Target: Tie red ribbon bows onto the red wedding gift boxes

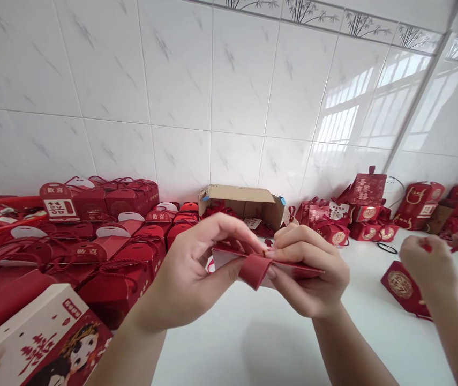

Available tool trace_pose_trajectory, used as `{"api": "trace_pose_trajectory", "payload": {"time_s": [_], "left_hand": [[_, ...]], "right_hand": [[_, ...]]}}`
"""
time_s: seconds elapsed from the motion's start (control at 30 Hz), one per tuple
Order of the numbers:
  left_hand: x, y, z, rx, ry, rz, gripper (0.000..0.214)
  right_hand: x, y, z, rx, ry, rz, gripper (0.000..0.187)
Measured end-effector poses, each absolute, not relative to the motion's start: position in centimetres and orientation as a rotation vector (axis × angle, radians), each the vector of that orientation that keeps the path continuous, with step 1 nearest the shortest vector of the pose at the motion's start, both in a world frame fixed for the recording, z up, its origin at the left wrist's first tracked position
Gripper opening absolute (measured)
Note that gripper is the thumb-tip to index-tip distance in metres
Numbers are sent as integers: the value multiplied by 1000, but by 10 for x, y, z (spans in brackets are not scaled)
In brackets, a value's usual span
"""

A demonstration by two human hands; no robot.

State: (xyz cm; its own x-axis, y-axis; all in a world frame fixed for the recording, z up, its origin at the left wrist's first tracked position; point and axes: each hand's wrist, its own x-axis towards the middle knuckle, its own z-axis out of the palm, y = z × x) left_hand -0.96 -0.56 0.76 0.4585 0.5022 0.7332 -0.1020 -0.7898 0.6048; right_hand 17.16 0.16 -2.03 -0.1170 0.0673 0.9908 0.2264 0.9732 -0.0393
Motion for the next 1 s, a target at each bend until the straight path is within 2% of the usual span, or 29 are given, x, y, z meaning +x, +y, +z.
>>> {"api": "trace_pose_trajectory", "payload": {"time_s": [0.07,0.23,0.6,0.7,0.87,1.0], "left_hand": [[-10,-6,8,2074,394,1357,27],[-12,-5,8,2099,508,1425,14],[-13,0,10,2055,597,1457,17],[-15,4,11,2017,651,1566,23],[-17,12,9,1993,820,1565,32],[-19,13,11,1922,935,1818,31]], "right_hand": [[170,0,-20,-245,-1682,-110,16],[165,-2,-20,-327,-1673,-65,9],[157,7,-23,-456,-1681,173,5],[164,14,-20,-559,-1834,301,12],[187,25,-16,-736,-1974,311,16],[229,44,-25,-1013,-1984,409,19]]}}
